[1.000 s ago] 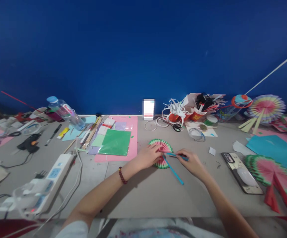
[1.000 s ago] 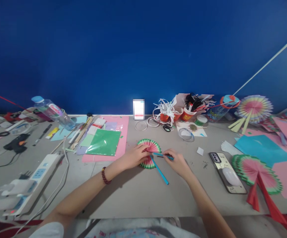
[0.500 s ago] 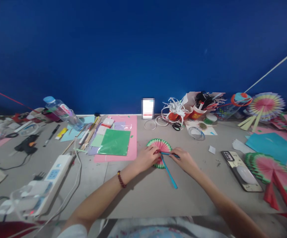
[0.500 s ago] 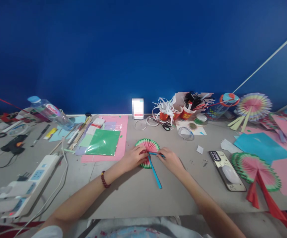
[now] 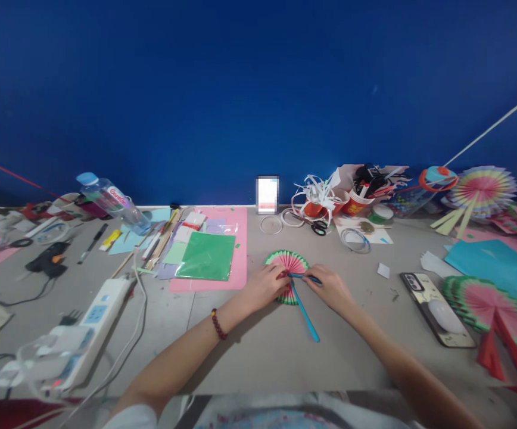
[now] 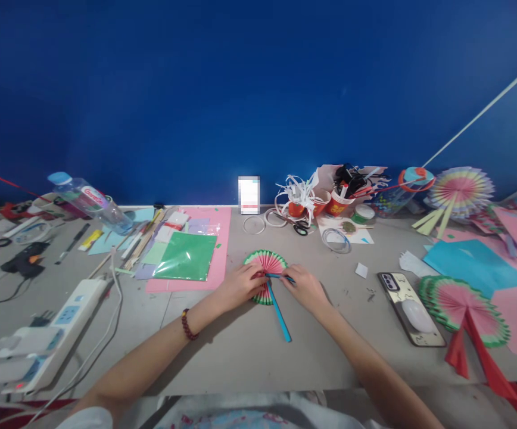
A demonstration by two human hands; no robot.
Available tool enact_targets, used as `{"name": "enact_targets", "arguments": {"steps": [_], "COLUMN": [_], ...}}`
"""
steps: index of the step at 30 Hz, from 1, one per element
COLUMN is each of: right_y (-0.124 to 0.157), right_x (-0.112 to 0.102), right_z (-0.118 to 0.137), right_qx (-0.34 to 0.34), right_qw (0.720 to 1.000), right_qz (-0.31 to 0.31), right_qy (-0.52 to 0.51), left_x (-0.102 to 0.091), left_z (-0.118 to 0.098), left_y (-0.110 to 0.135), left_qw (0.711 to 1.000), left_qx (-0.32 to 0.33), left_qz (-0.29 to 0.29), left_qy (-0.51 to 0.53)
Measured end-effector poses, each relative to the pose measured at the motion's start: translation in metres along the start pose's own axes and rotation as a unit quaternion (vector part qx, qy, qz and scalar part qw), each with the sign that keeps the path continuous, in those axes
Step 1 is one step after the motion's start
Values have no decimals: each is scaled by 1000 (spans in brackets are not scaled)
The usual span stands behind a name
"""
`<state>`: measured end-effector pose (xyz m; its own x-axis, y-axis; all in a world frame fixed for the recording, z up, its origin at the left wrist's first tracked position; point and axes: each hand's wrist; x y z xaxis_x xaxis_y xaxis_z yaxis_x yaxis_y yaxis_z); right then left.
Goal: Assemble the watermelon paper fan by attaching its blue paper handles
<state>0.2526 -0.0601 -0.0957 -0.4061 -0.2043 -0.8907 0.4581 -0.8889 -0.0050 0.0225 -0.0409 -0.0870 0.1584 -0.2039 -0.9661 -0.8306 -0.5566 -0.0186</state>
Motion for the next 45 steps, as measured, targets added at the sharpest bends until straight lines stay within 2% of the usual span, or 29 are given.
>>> {"name": "enact_targets", "arguments": {"steps": [12,17,21,26,31,38,45], "right_y": [0,0,-1,-1,-1,-1,0], "right_x": [7,7,7,7,8,11,10], "right_z": [-1,-1,-1,-1,-3,-6,-2], "right_qx": [8,4,3,7,3,2,1], "right_qw": [999,1000,1000,1000,1000,1000,1000], "right_qz": [-22,-24,-20,-18,-16,-19,-25], "right_qy": [23,16,8,14,15,2,-1], "left_x": [-2,-9,-17,-22,-21,-11,-12], "left_z": [0,-2,-2,2,1,-4,-6], "left_y": [0,-2,-14,-38,-51,-47,-47], "left_qw": [1000,1000,999,998,997,998,997], "left_qx": [6,1,-35,-46,-54,-63,-76], "left_qz": [8,9,2,38,46,21,31], "left_qy": [-1,12,18,29,15,2,10]}}
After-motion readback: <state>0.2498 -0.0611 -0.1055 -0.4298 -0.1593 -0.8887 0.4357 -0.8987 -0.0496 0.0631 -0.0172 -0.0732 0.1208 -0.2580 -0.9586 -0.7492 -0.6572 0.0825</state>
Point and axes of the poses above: each hand's wrist, its own y-axis away from the middle knuckle, its own x-axis out of the palm, z = x × y, and after that the axes turned 15 degrees about z, right-handed
